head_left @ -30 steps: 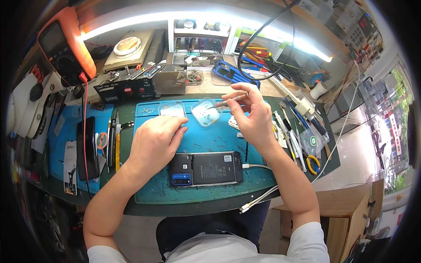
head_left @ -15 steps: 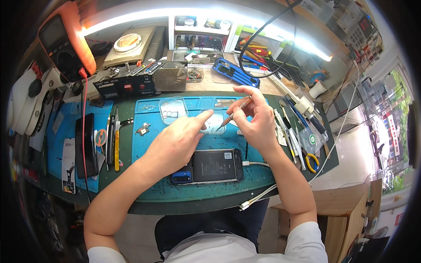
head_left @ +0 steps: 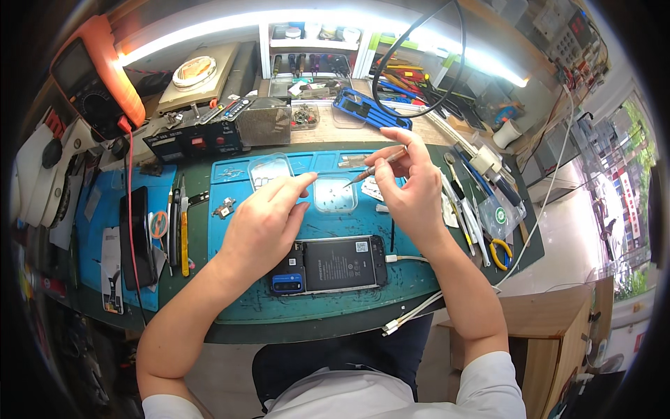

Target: The person disassembles a smartphone, removes the battery, and uses a screwdriver to manipulate small components on the motherboard. They then reconnect the battery and continue adjusting internal parts.

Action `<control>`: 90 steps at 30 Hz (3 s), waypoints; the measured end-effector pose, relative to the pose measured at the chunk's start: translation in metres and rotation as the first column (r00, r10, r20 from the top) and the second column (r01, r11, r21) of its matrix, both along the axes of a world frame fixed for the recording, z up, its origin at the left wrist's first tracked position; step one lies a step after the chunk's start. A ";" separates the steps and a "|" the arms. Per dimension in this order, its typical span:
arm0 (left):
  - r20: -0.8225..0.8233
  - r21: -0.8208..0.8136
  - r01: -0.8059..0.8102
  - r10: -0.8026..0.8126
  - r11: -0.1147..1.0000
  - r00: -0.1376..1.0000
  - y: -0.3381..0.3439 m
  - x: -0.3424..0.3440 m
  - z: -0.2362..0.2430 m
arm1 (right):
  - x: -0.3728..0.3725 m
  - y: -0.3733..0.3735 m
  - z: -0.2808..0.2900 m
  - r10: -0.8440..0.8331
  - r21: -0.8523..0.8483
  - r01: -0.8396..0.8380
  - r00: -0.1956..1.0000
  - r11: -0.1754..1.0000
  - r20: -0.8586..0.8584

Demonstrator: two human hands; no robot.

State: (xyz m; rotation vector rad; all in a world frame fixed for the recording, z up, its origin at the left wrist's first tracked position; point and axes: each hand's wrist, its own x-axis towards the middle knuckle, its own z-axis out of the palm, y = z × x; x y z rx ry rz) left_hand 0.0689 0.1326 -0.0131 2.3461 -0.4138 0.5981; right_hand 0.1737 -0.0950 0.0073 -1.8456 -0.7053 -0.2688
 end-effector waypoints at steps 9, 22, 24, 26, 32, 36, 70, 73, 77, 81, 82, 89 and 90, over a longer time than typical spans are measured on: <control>-0.002 0.019 -0.006 0.006 1.000 1.000 -0.001 0.001 0.002 | 0.002 -0.002 -0.002 -0.041 -0.044 0.041 0.999 0.998 -0.011; -0.008 -0.067 0.016 -0.016 0.998 1.000 -0.009 0.000 0.005 | -0.020 0.004 0.009 0.104 0.064 -0.101 0.994 0.993 -0.039; -0.013 -0.051 0.020 -0.020 0.998 1.000 -0.009 0.000 0.004 | -0.021 0.004 0.009 0.116 0.060 -0.114 0.993 0.992 -0.027; -0.022 -0.032 0.020 -0.020 0.999 1.000 -0.008 0.001 0.004 | -0.021 0.004 0.008 0.126 0.061 -0.125 0.992 0.990 -0.018; -0.028 -0.039 -0.001 0.000 0.999 1.000 -0.007 0.002 0.002 | -0.022 0.006 0.009 0.102 0.069 -0.107 0.992 0.992 0.079; -0.131 -0.106 0.016 -0.030 0.994 0.991 -0.006 0.002 0.004 | -0.021 0.003 0.011 0.090 0.063 -0.097 0.989 0.993 0.114; -0.306 -0.247 -0.040 -0.039 0.968 0.951 0.015 -0.098 0.014 | -0.076 0.045 0.015 0.409 -0.196 -0.361 0.845 0.912 0.345; -0.236 -0.197 -0.026 -0.022 0.980 0.972 0.015 -0.102 0.007 | -0.077 0.047 0.012 0.424 -0.188 -0.382 0.844 0.905 0.329; -0.189 -0.193 -0.019 -0.018 0.981 0.982 0.015 -0.103 0.003 | -0.077 0.048 0.013 0.441 -0.197 -0.396 0.837 0.897 0.326; -0.200 -0.213 0.009 -0.053 0.977 0.978 0.015 -0.104 0.003 | -0.078 0.047 0.017 0.446 -0.199 -0.401 0.837 0.894 0.317; -0.195 -0.203 0.020 -0.060 0.979 0.979 0.016 -0.104 0.002 | -0.078 0.046 0.017 0.450 -0.209 -0.401 0.835 0.892 0.317; -0.157 -0.144 0.048 -0.070 0.988 0.985 0.015 -0.102 -0.003 | -0.077 0.045 0.020 0.469 -0.284 -0.387 0.817 0.878 0.337; -0.159 -0.139 0.046 -0.068 0.989 0.985 0.015 -0.102 -0.003 | -0.077 0.045 0.021 0.473 -0.299 -0.384 0.813 0.874 0.339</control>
